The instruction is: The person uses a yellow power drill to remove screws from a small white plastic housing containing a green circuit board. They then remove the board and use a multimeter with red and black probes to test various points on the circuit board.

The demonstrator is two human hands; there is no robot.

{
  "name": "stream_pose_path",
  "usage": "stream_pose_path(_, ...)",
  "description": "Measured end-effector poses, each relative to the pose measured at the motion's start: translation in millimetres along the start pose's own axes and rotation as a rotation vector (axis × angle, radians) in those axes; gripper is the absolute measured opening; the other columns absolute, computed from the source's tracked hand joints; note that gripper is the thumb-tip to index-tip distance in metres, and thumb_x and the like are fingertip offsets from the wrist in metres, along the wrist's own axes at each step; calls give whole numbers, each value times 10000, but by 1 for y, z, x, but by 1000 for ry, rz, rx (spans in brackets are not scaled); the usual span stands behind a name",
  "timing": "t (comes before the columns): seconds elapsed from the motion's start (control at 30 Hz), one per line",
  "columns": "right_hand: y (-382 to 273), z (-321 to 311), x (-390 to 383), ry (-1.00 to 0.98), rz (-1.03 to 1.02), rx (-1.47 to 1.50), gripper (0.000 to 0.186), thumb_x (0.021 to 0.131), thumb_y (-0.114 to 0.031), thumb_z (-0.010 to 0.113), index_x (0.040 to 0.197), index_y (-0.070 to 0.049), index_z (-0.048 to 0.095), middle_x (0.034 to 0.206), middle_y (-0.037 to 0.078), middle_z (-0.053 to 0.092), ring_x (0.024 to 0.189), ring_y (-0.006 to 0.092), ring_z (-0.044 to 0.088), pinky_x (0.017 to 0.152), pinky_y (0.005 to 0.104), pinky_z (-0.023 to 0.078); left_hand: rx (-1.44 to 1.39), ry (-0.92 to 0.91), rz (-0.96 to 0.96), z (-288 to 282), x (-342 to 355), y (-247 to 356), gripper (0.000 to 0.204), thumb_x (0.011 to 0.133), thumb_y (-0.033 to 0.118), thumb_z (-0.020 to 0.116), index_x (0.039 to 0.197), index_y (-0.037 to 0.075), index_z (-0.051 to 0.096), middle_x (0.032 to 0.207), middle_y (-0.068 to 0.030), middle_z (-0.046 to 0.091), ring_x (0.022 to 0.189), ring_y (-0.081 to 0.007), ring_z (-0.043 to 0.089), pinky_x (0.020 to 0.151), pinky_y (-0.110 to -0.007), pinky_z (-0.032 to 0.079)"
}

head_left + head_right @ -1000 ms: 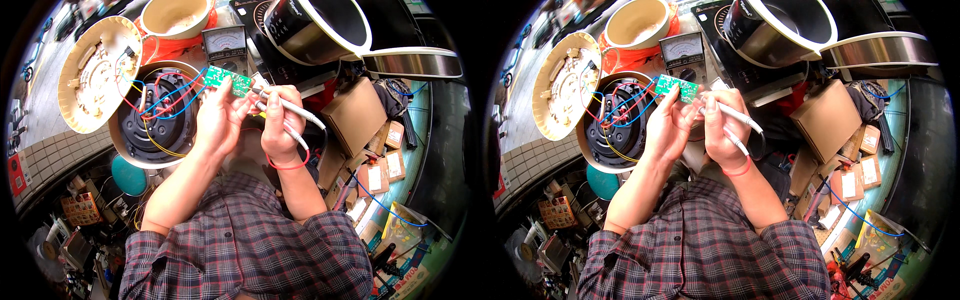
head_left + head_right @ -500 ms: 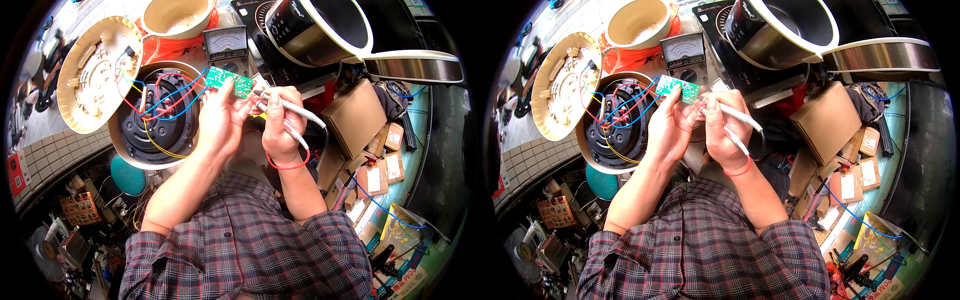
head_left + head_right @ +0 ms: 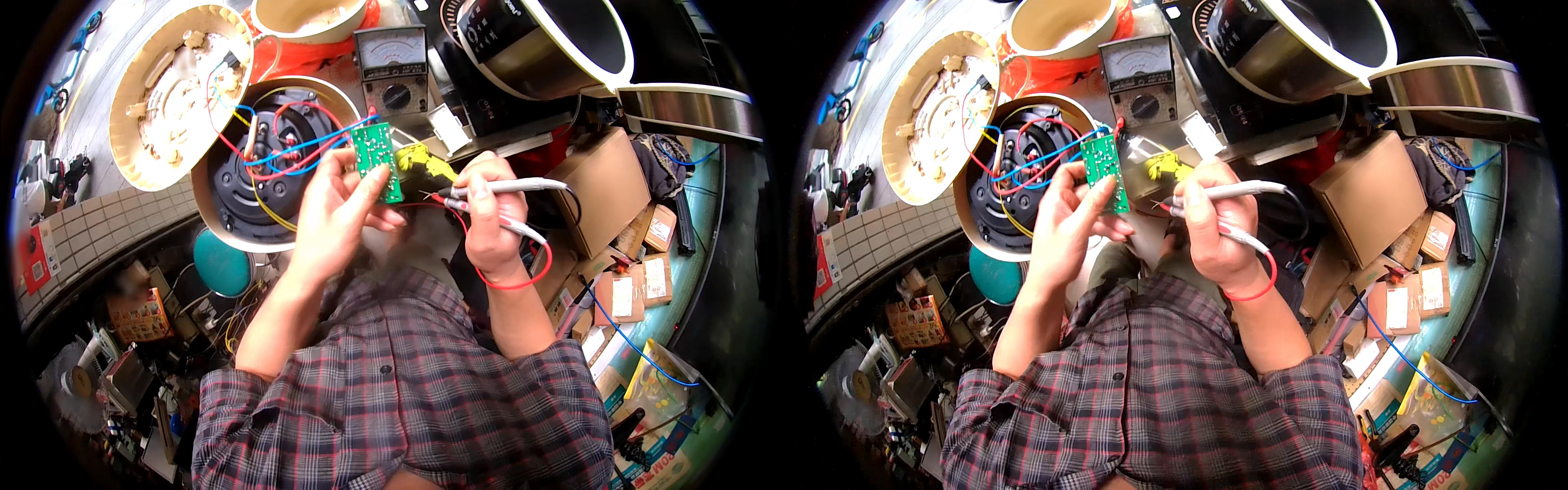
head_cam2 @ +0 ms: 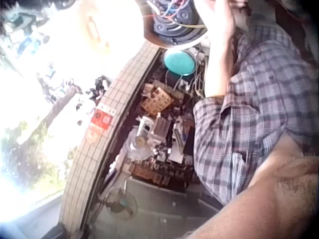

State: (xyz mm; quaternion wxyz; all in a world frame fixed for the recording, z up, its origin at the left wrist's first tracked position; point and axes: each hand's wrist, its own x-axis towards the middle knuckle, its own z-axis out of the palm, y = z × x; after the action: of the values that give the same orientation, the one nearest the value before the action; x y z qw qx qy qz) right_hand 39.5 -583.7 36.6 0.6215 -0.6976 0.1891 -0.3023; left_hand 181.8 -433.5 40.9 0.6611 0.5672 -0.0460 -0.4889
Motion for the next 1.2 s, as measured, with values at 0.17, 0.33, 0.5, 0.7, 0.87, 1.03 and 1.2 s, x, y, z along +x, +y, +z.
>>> stream_pose_path(0.17, 11, 2, -20, -118, 90, -25, 164, 1028, -109, 563, 924, 2, 623, 827, 84, 609, 687, 153, 609, 642, 301, 494, 614, 238, 242, -8, -5, -2, 333, 1022, 137, 673, 1248, -12, 480, 782, -59, 708, 569, -97, 633, 501, -238, 467)
stream_pose_path(0.33, 18, 9, -33, -177, 139, -12, 154, 1014, -95, 576, 909, 10, 620, 833, 98, 631, 709, 180, 623, 655, 312, 494, 929, 395, 383, -10, -10, -18, 349, 993, 129, 698, 1248, 2, 497, 679, -110, 637, 561, -195, 624, 519, -333, 453)
stream_pose_path(0.5, 23, 4, -38, -254, 58, -43, 135, 998, -86, 591, 902, 3, 621, 820, 106, 627, 690, 221, 623, 645, 335, 490, 1084, 480, 382, -5, -24, -21, 357, 970, 159, 717, 1228, 14, 516, 674, -165, 623, 610, -387, 667, 556, -473, 498)
stream_pose_path(0.7, 28, -7, -52, -314, 120, -4, 141, 1006, -104, 596, 907, -12, 632, 810, 92, 615, 694, 225, 628, 652, 338, 491, 1485, 440, 455, -5, -23, -11, 349, 984, 273, 698, 1153, 15, 536, 655, -190, 662, 641, -392, 697, 568, -476, 539)
stream_pose_path(0.87, 31, -18, -59, -364, 106, -33, 144, 1009, -112, 597, 915, -10, 635, 815, 95, 615, 702, 223, 632, 657, 333, 491, 1737, 308, 323, -3, -24, 8, 344, 993, 330, 683, 1095, 34, 539, 712, -195, 696, 676, -381, 718, 563, -462, 559)
stream_pose_path(1.03, 37, -18, -66, -368, 151, 52, 142, 1014, -111, 591, 939, -3, 644, 845, 94, 628, 713, 190, 634, 664, 320, 497, 1686, 435, 456, -13, -11, 3, 412, 955, 403, 729, 983, 40, 535, 680, -172, 668, 658, -363, 707, 571, -454, 540)
stream_pose_path(1.2, 30, -5, -72, -312, 270, 153, 145, 1025, -108, 576, 991, 8, 656, 889, 96, 643, 747, 161, 645, 671, 308, 505, 1506, 537, 471, -15, -17, -12, 453, 925, 444, 762, 864, 48, 551, 655, -127, 646, 604, -333, 671, 554, -424, 505)
